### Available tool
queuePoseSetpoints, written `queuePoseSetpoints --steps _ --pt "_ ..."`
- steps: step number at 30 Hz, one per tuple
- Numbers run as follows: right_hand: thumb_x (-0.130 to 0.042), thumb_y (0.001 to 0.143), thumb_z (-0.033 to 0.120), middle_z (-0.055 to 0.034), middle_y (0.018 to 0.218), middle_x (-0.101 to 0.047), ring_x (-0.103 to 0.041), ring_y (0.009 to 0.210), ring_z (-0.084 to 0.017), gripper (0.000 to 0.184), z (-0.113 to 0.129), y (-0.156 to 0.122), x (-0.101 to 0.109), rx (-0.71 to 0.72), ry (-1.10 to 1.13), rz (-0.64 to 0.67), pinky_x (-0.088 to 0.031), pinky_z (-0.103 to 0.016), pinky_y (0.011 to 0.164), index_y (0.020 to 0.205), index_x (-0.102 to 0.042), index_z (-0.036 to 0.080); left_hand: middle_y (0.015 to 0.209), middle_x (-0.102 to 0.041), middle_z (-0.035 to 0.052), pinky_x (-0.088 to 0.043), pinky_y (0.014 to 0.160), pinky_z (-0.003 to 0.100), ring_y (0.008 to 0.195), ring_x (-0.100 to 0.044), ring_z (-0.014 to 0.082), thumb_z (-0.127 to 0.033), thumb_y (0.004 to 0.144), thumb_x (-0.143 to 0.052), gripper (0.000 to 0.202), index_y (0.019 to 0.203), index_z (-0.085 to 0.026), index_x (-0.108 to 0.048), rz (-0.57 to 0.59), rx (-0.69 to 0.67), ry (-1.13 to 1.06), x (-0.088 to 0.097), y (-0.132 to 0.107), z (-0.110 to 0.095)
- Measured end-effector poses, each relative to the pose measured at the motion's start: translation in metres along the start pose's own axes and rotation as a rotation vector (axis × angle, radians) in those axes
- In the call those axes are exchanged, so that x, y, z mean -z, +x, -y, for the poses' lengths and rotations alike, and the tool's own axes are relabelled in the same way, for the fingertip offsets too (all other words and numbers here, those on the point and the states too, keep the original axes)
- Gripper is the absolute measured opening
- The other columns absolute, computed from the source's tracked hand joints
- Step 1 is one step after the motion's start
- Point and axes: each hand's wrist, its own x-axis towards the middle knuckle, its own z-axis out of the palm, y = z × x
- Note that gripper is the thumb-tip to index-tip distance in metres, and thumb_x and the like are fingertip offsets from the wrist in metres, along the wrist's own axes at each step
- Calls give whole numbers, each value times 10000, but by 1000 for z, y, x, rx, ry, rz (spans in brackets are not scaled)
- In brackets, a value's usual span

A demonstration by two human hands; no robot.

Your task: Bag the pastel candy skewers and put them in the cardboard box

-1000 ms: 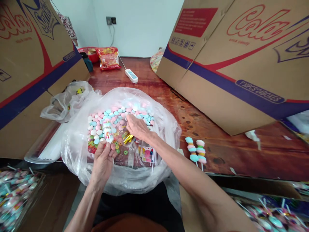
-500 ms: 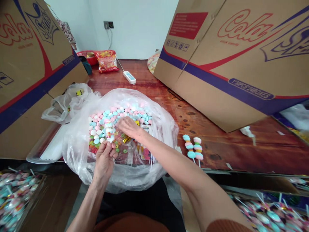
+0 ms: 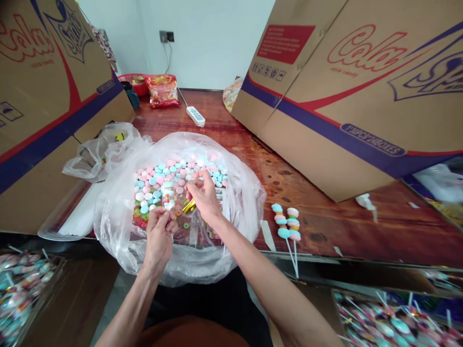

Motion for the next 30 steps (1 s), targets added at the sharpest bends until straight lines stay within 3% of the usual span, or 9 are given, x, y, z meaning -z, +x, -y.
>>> queuePoseSetpoints --steps 2,5,8,14,18,23,27,30 --pt "-568 790 261 69 719 -598 -517 491 -80 284 12 -22 -4 -127 355 -7 -435 -206 480 1070 -530 231 662 -549 -57 -250 495 184 493 -360 44 -241 780 -696 225 835 -223 -479 42 18 0 -5 -2 1" --pt "-663 742 262 48 675 -626 -545 490 -86 233 19 -52 -7 -208 512 -98 -469 -223 488 963 -639 196 661 -557 -59 -255 497 181 494 -380 44 -257 770 -723 257 847 -229 -480 111 70 -16 -13 -7 3" --pt "-712 737 254 26 619 -646 -603 543 -120 120 16 -74 -4 -173 426 -246 -508 -245 539 826 -674 182 681 -577 -50 -305 522 183 543 -455 62 -270 746 -759 291 850 -234 -490 176 98 -19 -22 -15 7" --pt "-661 822 265 -26 802 -728 -669 728 -158 95 11 -96 19 -23 69 -359 -534 -265 689 849 -704 185 758 -568 -52 -346 536 189 554 -438 56 -284 783 -752 261 927 -237 -540 308 94 43 -31 -30 18" --pt "-625 828 245 -25 795 -707 -634 709 -152 100 10 -103 33 8 -83 -329 -496 -252 665 832 -700 179 711 -525 -67 -335 520 183 534 -410 53 -331 830 -715 244 939 -242 -516 347 39 108 -31 -30 27" --pt "-609 825 306 1 693 -616 -532 607 -126 146 4 -106 41 -115 38 -252 -421 -235 560 774 -645 174 681 -520 -52 -296 501 161 520 -362 35 -319 850 -698 223 876 -200 -512 368 52 102 -35 -27 30" --pt "-638 801 329 38 627 -515 -431 554 -95 180 5 -107 49 -247 251 -124 -332 -215 507 716 -581 181 643 -503 -47 -231 450 134 470 -283 14 -309 813 -734 261 833 -175 -512 395 222 59 -36 -27 23" --pt "-659 800 332 43 654 -488 -422 584 -92 182 9 -111 58 -247 375 13 -347 -216 544 742 -581 179 577 -399 -76 -156 399 115 443 -201 11 -278 761 -775 299 796 -164 -501 481 495 12 -31 -25 15"
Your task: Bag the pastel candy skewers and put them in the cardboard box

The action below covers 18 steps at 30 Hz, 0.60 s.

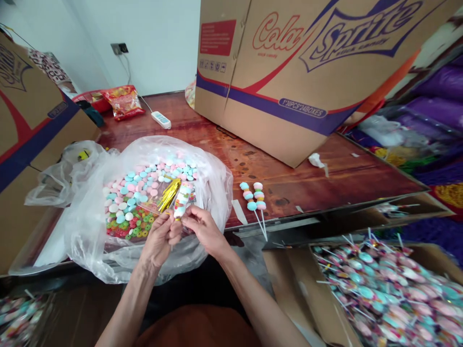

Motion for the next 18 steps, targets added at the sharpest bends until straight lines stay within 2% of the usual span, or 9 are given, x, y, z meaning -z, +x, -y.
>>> queuePoseSetpoints --steps 3,6,9,11,14,16,18 --pt "-647 830 328 22 756 -518 -468 680 -108 164 8 -6 8 65 -11 124 -391 -225 611 810 -573 183 548 -284 -106 -85 365 103 437 -142 17 -234 692 -812 340 791 -161 -495 110 237 -108 3 -4 -6" --pt "-594 878 296 15 785 -516 -488 734 -122 131 12 -10 13 142 -141 174 -412 -238 657 828 -535 191 535 -276 -112 -81 361 103 441 -133 18 -266 666 -834 381 775 -161 -484 125 287 -88 -2 -6 -8" --pt "-527 909 250 12 783 -518 -493 722 -130 59 10 -11 16 236 -344 88 -420 -244 650 876 -521 202 543 -386 -92 -133 385 112 440 -189 24 -338 736 -793 349 888 -168 -529 65 168 107 -13 -6 -4" --pt "-500 907 222 5 790 -529 -501 712 -135 20 6 -12 15 286 -456 -2 -415 -243 628 902 -513 208 558 -450 -75 -186 409 126 444 -246 34 -381 811 -722 284 920 -190 -542 5 2 255 -19 -5 3" --pt "-477 890 193 8 750 -522 -501 685 -140 32 3 -13 14 287 -552 -111 -405 -245 602 878 -501 210 612 -515 -38 -321 487 165 519 -396 65 -417 858 -655 236 847 -190 -589 -87 -253 443 -23 -5 15" --pt "-473 873 187 15 726 -519 -492 663 -138 41 5 -13 15 252 -574 -157 -402 -246 590 847 -497 209 665 -563 -11 -380 542 198 603 -483 101 -413 833 -679 230 853 -186 -650 -139 -322 523 -22 -6 21" --pt "-477 852 186 27 702 -516 -486 639 -132 41 6 -13 16 200 -546 -169 -397 -241 571 832 -505 208 678 -591 -3 -388 545 214 621 -508 118 -385 777 -740 232 890 -188 -690 -170 -305 525 -20 -5 25"
